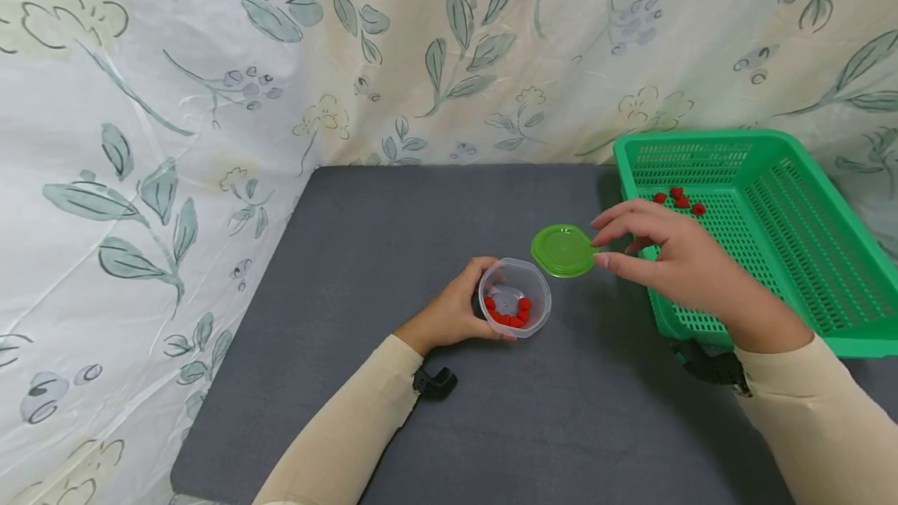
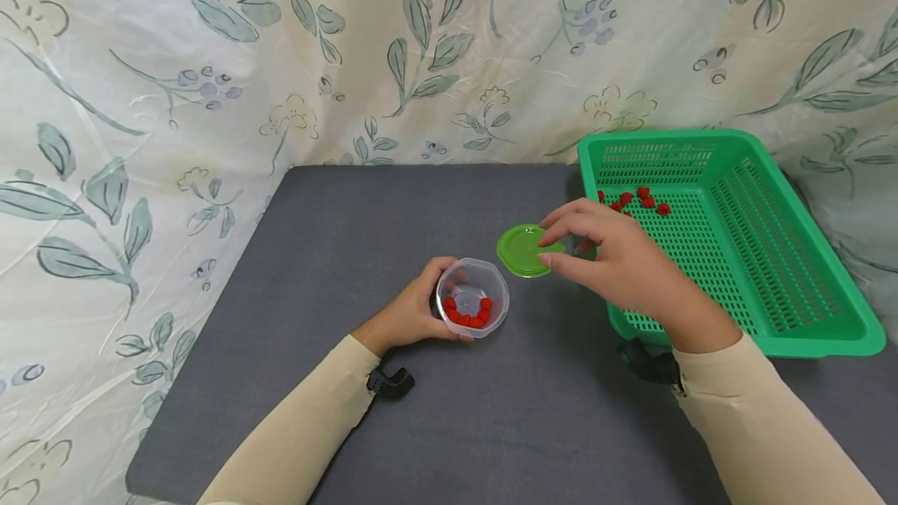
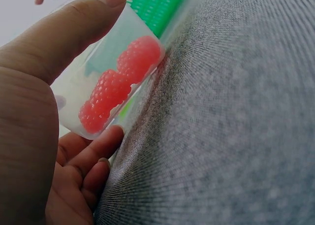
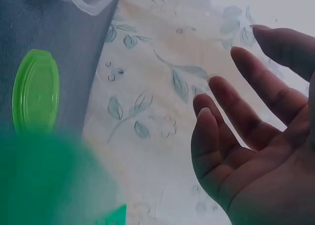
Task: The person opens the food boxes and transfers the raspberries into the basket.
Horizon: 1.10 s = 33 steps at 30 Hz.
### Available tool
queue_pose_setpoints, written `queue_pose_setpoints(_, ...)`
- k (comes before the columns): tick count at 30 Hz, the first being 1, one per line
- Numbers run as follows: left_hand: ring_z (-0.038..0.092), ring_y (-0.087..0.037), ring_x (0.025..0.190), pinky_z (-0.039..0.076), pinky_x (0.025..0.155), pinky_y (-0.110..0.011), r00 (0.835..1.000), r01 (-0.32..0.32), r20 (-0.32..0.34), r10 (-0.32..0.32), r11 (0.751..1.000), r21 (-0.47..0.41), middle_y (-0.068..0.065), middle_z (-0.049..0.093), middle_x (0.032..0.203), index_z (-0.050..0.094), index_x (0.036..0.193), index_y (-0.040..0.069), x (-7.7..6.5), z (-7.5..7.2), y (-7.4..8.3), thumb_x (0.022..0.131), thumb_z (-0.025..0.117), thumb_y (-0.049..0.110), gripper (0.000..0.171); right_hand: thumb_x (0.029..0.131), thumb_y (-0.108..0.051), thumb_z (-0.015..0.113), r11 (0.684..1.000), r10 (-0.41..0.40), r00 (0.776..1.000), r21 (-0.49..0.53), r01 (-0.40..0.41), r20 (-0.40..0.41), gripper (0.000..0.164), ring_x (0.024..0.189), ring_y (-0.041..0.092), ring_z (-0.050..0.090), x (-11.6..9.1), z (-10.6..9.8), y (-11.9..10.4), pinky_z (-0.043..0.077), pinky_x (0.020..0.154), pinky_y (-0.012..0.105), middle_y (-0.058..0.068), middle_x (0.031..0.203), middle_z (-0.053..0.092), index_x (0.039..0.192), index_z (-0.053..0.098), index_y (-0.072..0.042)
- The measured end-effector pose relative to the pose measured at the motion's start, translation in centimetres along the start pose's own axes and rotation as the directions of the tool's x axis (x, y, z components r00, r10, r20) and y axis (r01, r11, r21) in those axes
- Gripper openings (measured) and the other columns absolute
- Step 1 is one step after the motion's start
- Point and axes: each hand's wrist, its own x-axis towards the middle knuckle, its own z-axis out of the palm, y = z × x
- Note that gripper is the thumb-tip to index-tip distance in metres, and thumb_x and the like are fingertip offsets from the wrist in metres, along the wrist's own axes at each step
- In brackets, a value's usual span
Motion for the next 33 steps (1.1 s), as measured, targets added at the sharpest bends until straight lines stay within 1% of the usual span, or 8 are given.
queue_pose_setpoints(5, 0.055, -0.017, 0.129, 0.046, 0.112, -0.036, 1.0, -0.001, 0.0, 0.001, 1.0, -0.007, -0.004, 0.057, 0.144, 0.042, 0.155, 0.014, 0.1, -0.1, -0.1, 0.075, 0.104, 0.014, 0.101, 0.089, 0.001, 0.089, 0.999, -0.04, 0.999, 0.018, 0.04, 0.025, 0.03, 0.109, 0.011, 0.062, -0.1, 2.4, -0.7, 0.051, 0.064, 0.027, -0.004, 0.129, 0.067, 0.107, 0.079, -0.021)
queue_pose_setpoints(7, 0.054, -0.017, 0.13, 0.046, 0.112, -0.036, 1.0, 0.0, 0.003, 0.0, 1.0, -0.011, -0.004, 0.057, 0.145, 0.042, 0.155, 0.015, 0.2, -0.2, 0.0, 0.076, 0.104, 0.014, 0.101, 0.091, -0.002, 0.089, 0.999, -0.028, 0.999, 0.031, 0.027, 0.036, 0.027, 0.112, 0.014, 0.063, -0.1, 3.5, -0.8, 0.054, 0.065, 0.029, -0.005, 0.128, 0.067, 0.107, 0.079, -0.021)
queue_pose_setpoints(11, 0.054, -0.017, 0.131, 0.045, 0.113, -0.036, 1.0, 0.004, 0.01, -0.004, 1.0, -0.018, -0.004, 0.056, 0.146, 0.04, 0.156, 0.015, 0.3, -0.3, 0.1, 0.076, 0.104, 0.014, 0.102, 0.091, -0.003, 0.089, 0.999, -0.008, 0.998, 0.032, 0.006, 0.062, 0.023, 0.112, 0.017, 0.064, -0.1, 5.7, -0.4, 0.059, 0.07, 0.035, -0.003, 0.125, 0.067, 0.106, 0.079, -0.018)
queue_pose_setpoints(16, 0.055, -0.017, 0.13, 0.045, 0.113, -0.036, 1.0, 0.007, 0.018, -0.007, 1.0, -0.019, -0.005, 0.056, 0.145, 0.039, 0.156, 0.013, 0.3, -0.4, 0.3, 0.077, 0.103, 0.013, 0.102, 0.094, -0.005, 0.087, 0.998, 0.047, 0.995, 0.028, -0.049, 0.09, 0.017, 0.111, 0.02, 0.064, 0.0, 7.7, 0.8, 0.061, 0.076, 0.045, 0.004, 0.124, 0.067, 0.106, 0.079, -0.013)
queue_pose_setpoints(20, 0.055, -0.017, 0.129, 0.046, 0.113, -0.035, 1.0, 0.01, 0.021, -0.01, 1.0, -0.02, -0.006, 0.056, 0.145, 0.039, 0.156, 0.012, 0.3, -0.3, 0.2, 0.078, 0.102, 0.013, 0.101, 0.096, -0.008, 0.086, 0.994, 0.104, 0.99, 0.006, -0.105, 0.096, 0.012, 0.116, 0.026, 0.062, 0.1, 8.9, 1.6, 0.058, 0.085, 0.051, 0.008, 0.127, 0.066, 0.105, 0.079, -0.012)
queue_pose_setpoints(24, 0.056, -0.017, 0.128, 0.047, 0.111, -0.036, 1.0, 0.005, 0.018, -0.004, 1.0, -0.028, -0.009, 0.056, 0.145, 0.038, 0.157, 0.009, 0.2, -0.1, 0.0, 0.078, 0.102, 0.012, 0.102, 0.096, -0.009, 0.086, 0.989, 0.144, 0.984, -0.038, -0.14, 0.109, 0.012, 0.122, 0.035, 0.058, 0.1, 10.2, 2.0, 0.055, 0.093, 0.053, 0.013, 0.132, 0.063, 0.105, 0.079, -0.011)
queue_pose_setpoints(30, 0.056, -0.02, 0.129, 0.048, 0.111, -0.037, 1.0, -0.014, 0.012, 0.015, 1.0, -0.022, -0.008, 0.054, 0.149, 0.039, 0.157, 0.012, 0.3, 0.2, -0.1, 0.077, 0.103, 0.012, 0.102, 0.097, -0.015, 0.085, 0.974, 0.207, 0.968, -0.123, -0.191, 0.139, 0.01, 0.128, 0.043, 0.053, 0.1, 11.8, 2.4, 0.055, 0.093, 0.056, 0.019, 0.14, 0.058, 0.105, 0.08, -0.012)
queue_pose_setpoints(33, 0.056, -0.021, 0.13, 0.048, 0.111, -0.038, 1.0, -0.013, 0.011, 0.013, 1.0, -0.019, -0.007, 0.053, 0.15, 0.039, 0.157, 0.014, 0.2, 0.3, -0.1, 0.078, 0.102, 0.012, 0.101, 0.097, -0.017, 0.083, 0.965, 0.233, 0.961, -0.157, -0.21, 0.152, 0.01, 0.126, 0.044, 0.054, 0.2, 12.5, 2.5, 0.055, 0.092, 0.056, 0.02, 0.138, 0.059, 0.105, 0.081, -0.013)
